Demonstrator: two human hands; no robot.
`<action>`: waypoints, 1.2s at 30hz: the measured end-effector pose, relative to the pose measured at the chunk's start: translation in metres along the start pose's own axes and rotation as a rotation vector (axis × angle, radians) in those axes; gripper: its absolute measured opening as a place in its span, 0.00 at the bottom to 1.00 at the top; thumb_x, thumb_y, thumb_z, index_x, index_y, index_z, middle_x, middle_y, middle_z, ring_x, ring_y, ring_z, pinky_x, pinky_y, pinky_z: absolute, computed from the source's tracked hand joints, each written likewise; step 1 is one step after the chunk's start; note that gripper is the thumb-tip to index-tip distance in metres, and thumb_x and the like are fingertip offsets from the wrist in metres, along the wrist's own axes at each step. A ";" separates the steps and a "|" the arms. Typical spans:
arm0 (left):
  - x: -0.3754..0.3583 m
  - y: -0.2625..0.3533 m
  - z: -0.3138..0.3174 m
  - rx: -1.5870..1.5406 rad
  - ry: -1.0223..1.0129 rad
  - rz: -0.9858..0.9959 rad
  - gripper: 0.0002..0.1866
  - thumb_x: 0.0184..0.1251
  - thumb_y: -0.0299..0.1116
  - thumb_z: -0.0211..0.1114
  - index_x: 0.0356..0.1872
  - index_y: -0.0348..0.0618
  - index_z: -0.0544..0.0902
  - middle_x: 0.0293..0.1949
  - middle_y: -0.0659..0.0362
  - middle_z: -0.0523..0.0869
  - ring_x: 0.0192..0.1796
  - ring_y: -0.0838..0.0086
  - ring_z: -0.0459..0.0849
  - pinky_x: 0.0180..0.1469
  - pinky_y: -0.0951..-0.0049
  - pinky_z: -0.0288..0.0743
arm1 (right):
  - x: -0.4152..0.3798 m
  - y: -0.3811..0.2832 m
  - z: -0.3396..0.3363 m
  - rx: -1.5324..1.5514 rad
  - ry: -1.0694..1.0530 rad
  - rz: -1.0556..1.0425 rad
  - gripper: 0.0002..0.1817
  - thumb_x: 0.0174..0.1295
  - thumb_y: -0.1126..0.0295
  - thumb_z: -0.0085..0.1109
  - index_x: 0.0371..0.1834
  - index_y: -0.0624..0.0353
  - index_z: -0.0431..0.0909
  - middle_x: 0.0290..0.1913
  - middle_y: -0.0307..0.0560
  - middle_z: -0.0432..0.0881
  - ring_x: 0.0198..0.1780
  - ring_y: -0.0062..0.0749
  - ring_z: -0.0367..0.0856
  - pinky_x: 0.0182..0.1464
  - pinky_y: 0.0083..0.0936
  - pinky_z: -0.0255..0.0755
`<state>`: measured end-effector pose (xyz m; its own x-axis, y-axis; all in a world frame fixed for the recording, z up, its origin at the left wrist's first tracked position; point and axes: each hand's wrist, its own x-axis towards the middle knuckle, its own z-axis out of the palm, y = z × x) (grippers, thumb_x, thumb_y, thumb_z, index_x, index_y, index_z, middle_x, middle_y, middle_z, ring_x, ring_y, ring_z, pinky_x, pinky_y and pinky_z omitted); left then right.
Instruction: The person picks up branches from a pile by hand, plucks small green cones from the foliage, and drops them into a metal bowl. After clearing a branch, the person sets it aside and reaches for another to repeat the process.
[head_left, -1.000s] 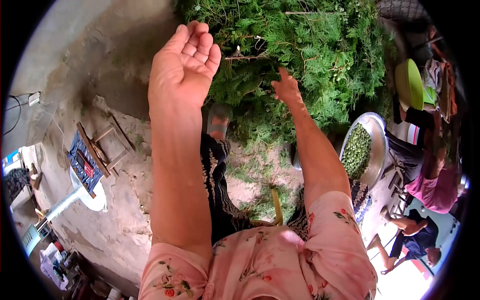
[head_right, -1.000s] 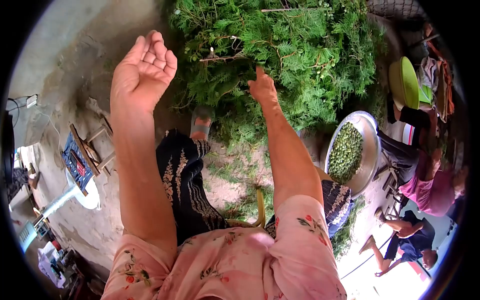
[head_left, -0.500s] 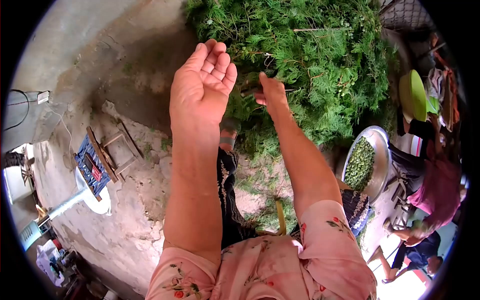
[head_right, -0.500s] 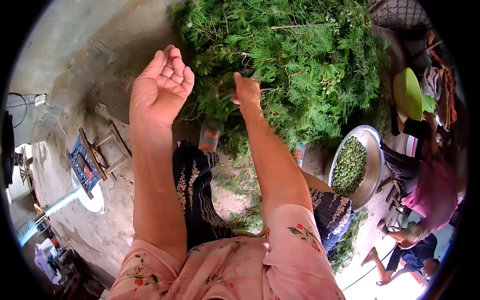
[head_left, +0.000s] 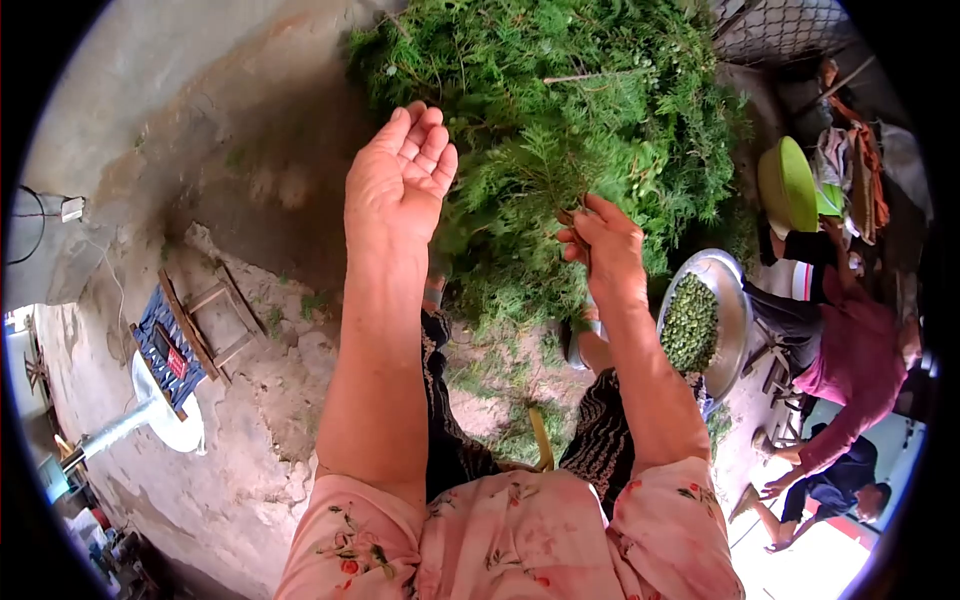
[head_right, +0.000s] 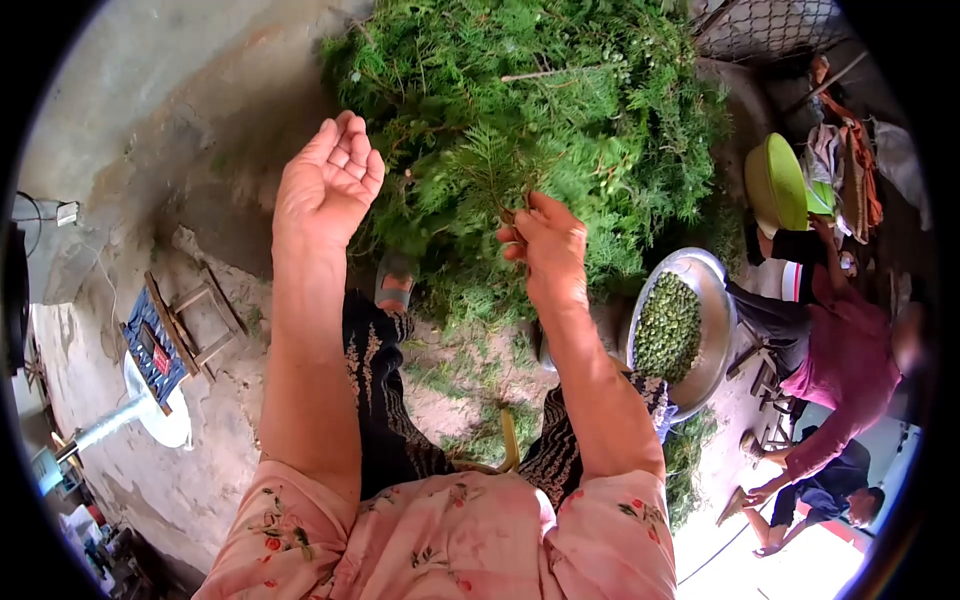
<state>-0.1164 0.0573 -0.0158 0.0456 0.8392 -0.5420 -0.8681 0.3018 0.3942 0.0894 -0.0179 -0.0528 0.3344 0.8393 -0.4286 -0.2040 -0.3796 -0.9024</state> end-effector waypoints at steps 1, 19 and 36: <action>-0.001 -0.002 0.002 0.016 0.000 -0.014 0.08 0.64 0.33 0.58 0.38 0.40 0.78 0.33 0.62 0.82 0.34 0.78 0.79 0.42 0.73 0.72 | -0.003 -0.011 -0.004 0.008 -0.039 -0.036 0.25 0.59 0.80 0.48 0.60 0.75 0.58 0.38 0.52 0.78 0.28 0.29 0.78 0.22 0.18 0.71; -0.017 -0.073 0.034 0.266 -0.233 -0.125 0.20 0.56 0.40 0.66 0.47 0.40 0.76 0.44 0.58 0.80 0.46 0.69 0.79 0.52 0.63 0.71 | -0.018 -0.001 -0.016 0.432 -0.277 -0.088 0.14 0.56 0.85 0.52 0.46 0.62 0.74 0.37 0.45 0.81 0.37 0.29 0.80 0.40 0.25 0.76; -0.033 -0.101 0.042 0.702 -0.240 0.296 0.13 0.45 0.18 0.68 0.35 0.33 0.81 0.33 0.59 0.83 0.33 0.77 0.80 0.38 0.77 0.74 | -0.022 -0.043 -0.014 -0.089 0.001 -0.704 0.12 0.56 0.69 0.62 0.41 0.60 0.76 0.27 0.35 0.77 0.25 0.15 0.70 0.28 0.14 0.68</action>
<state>-0.0090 0.0184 -0.0067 0.0360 0.9795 -0.1984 -0.3503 0.1983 0.9154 0.1034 -0.0254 -0.0050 0.3599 0.8968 0.2574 0.1365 0.2223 -0.9654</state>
